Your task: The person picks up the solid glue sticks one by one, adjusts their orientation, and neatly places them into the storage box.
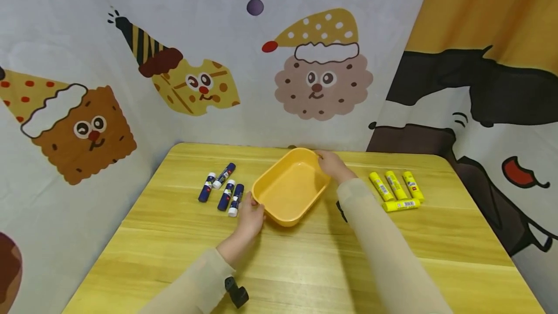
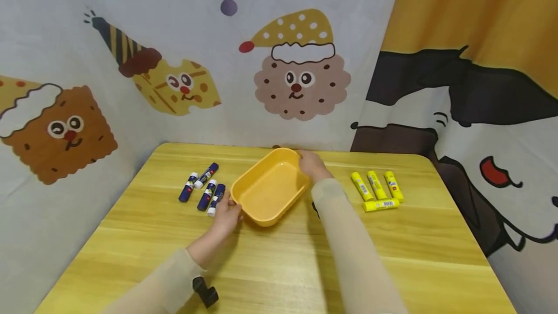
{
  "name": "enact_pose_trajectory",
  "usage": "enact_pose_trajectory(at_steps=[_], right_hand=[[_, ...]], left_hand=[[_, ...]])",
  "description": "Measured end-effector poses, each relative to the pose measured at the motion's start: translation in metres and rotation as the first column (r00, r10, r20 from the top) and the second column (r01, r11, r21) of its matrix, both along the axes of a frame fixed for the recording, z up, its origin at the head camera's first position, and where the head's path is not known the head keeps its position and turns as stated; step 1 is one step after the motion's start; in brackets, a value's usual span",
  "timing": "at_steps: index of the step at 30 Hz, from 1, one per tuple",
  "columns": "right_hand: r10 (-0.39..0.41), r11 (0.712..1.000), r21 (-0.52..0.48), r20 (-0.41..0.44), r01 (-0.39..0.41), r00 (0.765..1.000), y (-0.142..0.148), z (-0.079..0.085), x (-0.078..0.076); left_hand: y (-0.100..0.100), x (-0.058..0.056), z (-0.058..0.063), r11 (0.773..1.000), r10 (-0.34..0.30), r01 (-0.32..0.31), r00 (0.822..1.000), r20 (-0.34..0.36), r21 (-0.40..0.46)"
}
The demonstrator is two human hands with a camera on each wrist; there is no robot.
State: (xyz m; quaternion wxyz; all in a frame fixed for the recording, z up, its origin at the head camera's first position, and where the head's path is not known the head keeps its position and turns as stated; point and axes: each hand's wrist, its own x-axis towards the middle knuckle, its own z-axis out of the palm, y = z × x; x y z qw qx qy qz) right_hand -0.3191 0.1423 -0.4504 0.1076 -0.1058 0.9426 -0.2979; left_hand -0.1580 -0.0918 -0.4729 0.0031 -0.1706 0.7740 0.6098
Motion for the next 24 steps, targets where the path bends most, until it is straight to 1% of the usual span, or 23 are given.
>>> enact_pose_trajectory(at_steps=[6, 10, 14, 18, 19, 21, 24], right_hand=[[-0.066, 0.998, -0.002, -0.071, 0.066, 0.995, 0.005, -0.005, -0.001], [-0.107, 0.994, -0.032, -0.087, 0.104, 0.99, 0.017, -0.006, 0.003], [-0.133, 0.988, -0.082, -0.021, 0.131, 0.991, 0.034, -0.004, 0.01], [-0.162, 0.976, -0.13, 0.101, 0.174, 0.982, 0.049, -0.001, 0.02], [-0.165, 0.972, -0.147, 0.136, 0.185, 0.977, 0.052, -0.001, 0.023], [-0.181, 0.956, -0.192, 0.215, 0.223, 0.96, 0.057, 0.001, 0.029], [-0.19, 0.934, -0.239, 0.295, 0.265, 0.936, 0.065, 0.0, 0.04]], left_hand=[[0.003, -0.004, -0.002, 0.999, 0.004, -0.003, 1.0, -0.024, 0.044], [0.002, -0.01, -0.005, 0.997, 0.005, -0.002, 0.999, -0.046, 0.073], [-0.001, -0.021, -0.008, 0.996, 0.007, -0.001, 0.998, -0.066, 0.093], [-0.005, -0.032, -0.008, 0.996, 0.021, -0.015, 0.998, -0.058, 0.09], [-0.007, -0.034, -0.008, 0.997, 0.017, -0.013, 0.998, -0.059, 0.075], [-0.009, -0.038, -0.006, 0.998, 0.009, -0.007, 0.999, -0.046, 0.055], [-0.012, -0.045, -0.004, 1.0, -0.02, 0.02, 0.999, -0.042, 0.011]])
